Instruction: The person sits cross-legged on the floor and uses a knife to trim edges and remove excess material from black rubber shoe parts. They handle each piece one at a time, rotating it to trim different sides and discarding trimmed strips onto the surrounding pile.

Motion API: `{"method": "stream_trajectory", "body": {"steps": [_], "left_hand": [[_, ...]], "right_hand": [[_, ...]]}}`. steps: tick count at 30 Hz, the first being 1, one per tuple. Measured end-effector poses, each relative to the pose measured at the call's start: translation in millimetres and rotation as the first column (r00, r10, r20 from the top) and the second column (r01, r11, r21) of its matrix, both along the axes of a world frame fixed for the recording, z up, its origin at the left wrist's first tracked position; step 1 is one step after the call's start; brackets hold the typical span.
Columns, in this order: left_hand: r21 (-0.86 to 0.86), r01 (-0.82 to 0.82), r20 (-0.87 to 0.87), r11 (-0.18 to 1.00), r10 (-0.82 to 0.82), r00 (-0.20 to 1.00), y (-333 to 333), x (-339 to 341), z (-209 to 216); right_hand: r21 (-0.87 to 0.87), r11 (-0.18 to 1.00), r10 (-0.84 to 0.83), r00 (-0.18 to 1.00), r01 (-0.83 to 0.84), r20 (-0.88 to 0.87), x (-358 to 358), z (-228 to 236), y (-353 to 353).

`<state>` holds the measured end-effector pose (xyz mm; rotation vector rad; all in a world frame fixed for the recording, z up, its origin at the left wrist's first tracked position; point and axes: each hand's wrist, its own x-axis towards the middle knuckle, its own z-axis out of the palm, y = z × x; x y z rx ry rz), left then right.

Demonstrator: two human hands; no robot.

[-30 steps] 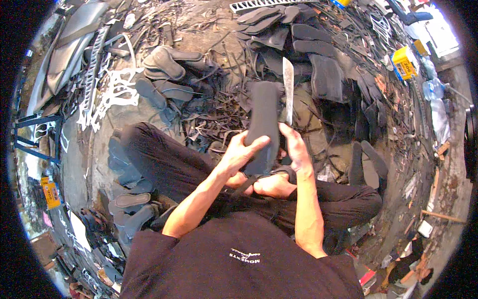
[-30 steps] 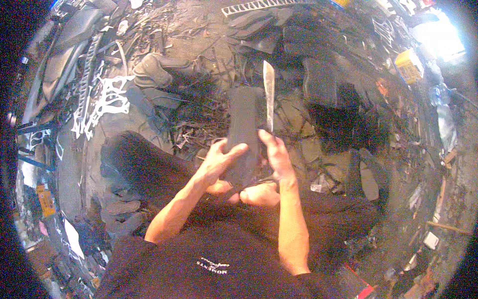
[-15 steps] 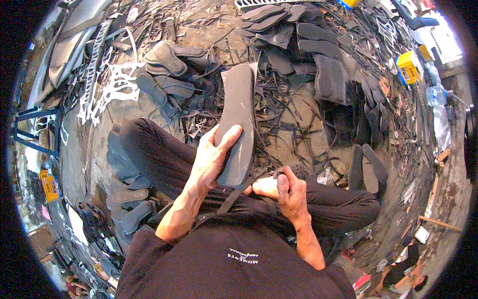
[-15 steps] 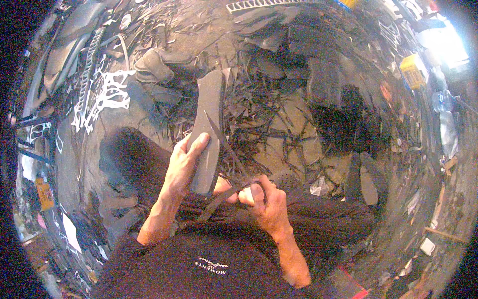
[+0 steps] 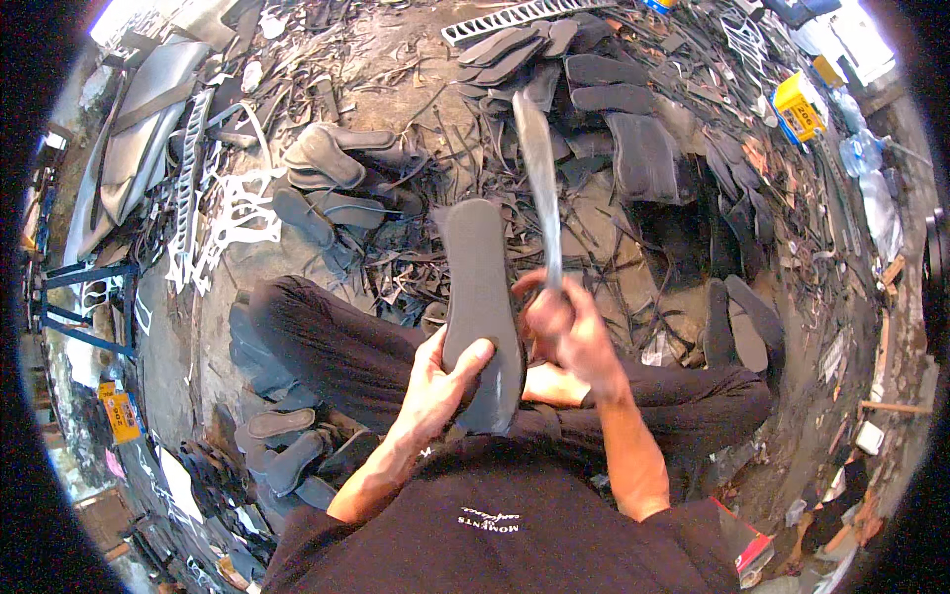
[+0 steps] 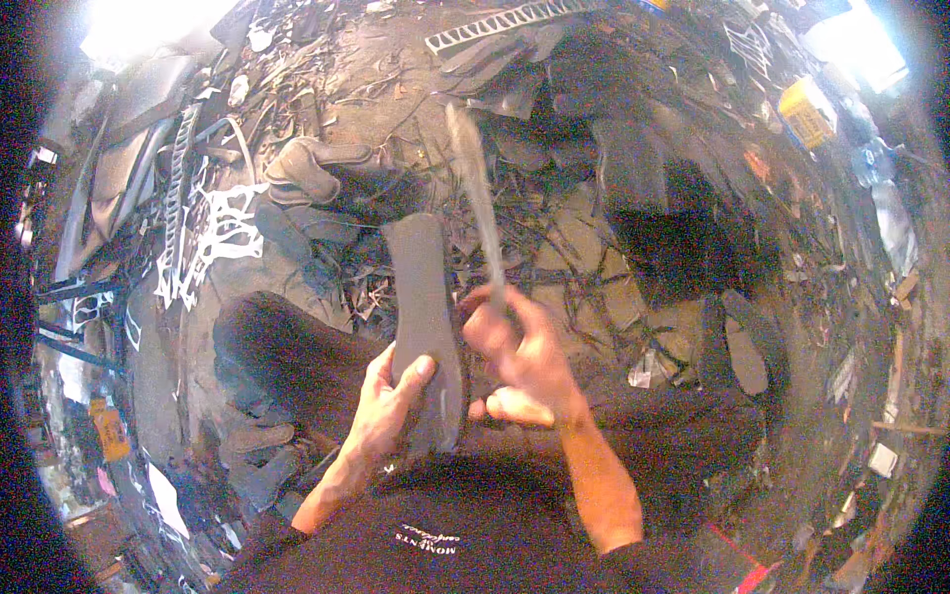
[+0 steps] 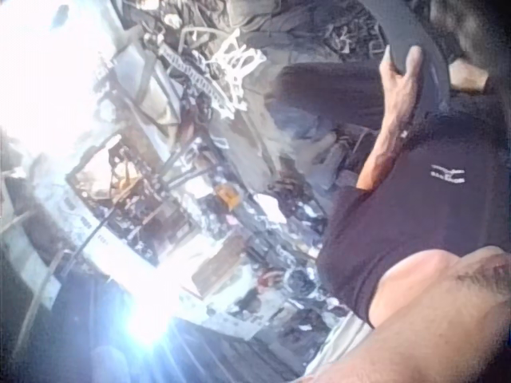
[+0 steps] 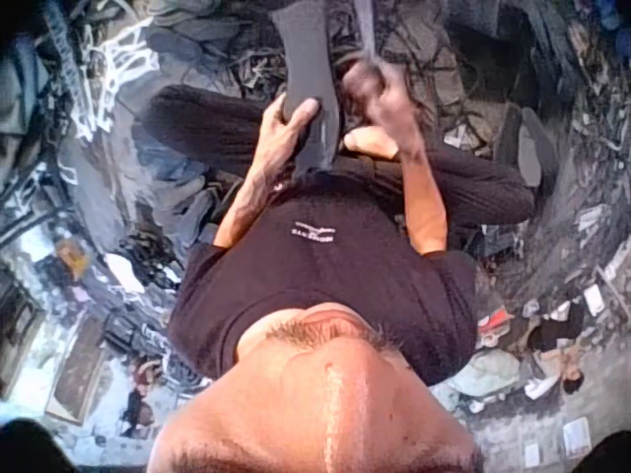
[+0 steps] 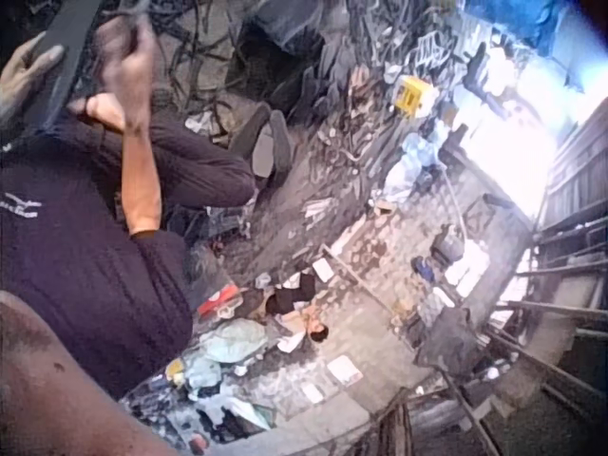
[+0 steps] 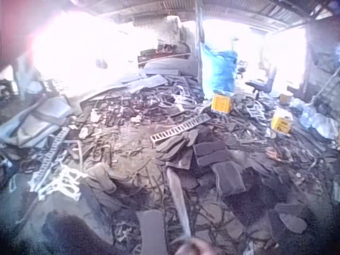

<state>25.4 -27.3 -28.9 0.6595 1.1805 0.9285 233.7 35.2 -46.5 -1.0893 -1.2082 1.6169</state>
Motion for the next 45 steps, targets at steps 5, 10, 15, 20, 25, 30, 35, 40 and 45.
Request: {"method": "stream_trajectory", "body": {"steps": [5, 10, 15, 20, 25, 30, 35, 40, 45], "left_hand": [[0.089, -0.18, 0.035, 0.98, 0.178, 0.983, 30, -26, -13], [-0.069, -0.161, 0.199, 0.984, 0.172, 0.965, 46, -29, 11], [-0.059, -0.042, 0.233, 0.997, 0.055, 0.971, 44, -27, 27], [0.049, 0.055, 0.149, 0.997, -0.062, 0.987, 35, -23, 22], [0.129, 0.187, 0.268, 0.974, -0.216, 0.939, 31, -20, 48], [0.128, 0.29, 0.202, 0.948, -0.311, 0.929, 33, -3, 50], [0.376, -0.04, -0.267, 0.926, 0.15, 0.952, 42, -20, 40], [0.292, -0.728, 0.149, 0.62, 0.722, 0.675, 54, -86, -7], [-0.017, -0.678, 0.138, 0.735, 0.674, 0.726, 31, -30, 2]], "right_hand": [[-0.013, 0.992, 0.123, 0.93, -0.126, 0.346, -24, 27, -62], [-0.084, 0.996, 0.067, 0.928, -0.039, 0.366, -5, 14, -76], [0.367, 0.93, -0.228, 0.799, 0.01, 0.557, 15, -27, -102], [0.386, 0.922, -0.236, 0.737, -0.035, 0.633, 27, 17, -75], [0.149, 0.956, 0.087, 0.731, -0.252, 0.676, 42, 113, -28], [0.123, 0.858, 0.353, 0.747, -0.499, 0.563, 45, 124, 19], [-0.118, 0.922, 0.384, 0.836, -0.368, 0.392, 35, 83, 50], [-0.261, 0.963, 0.094, 0.988, -0.058, 0.126, 15, 53, 20], [0.211, 0.977, -0.08, 0.908, -0.009, 0.41, -55, 11, -34]]}}
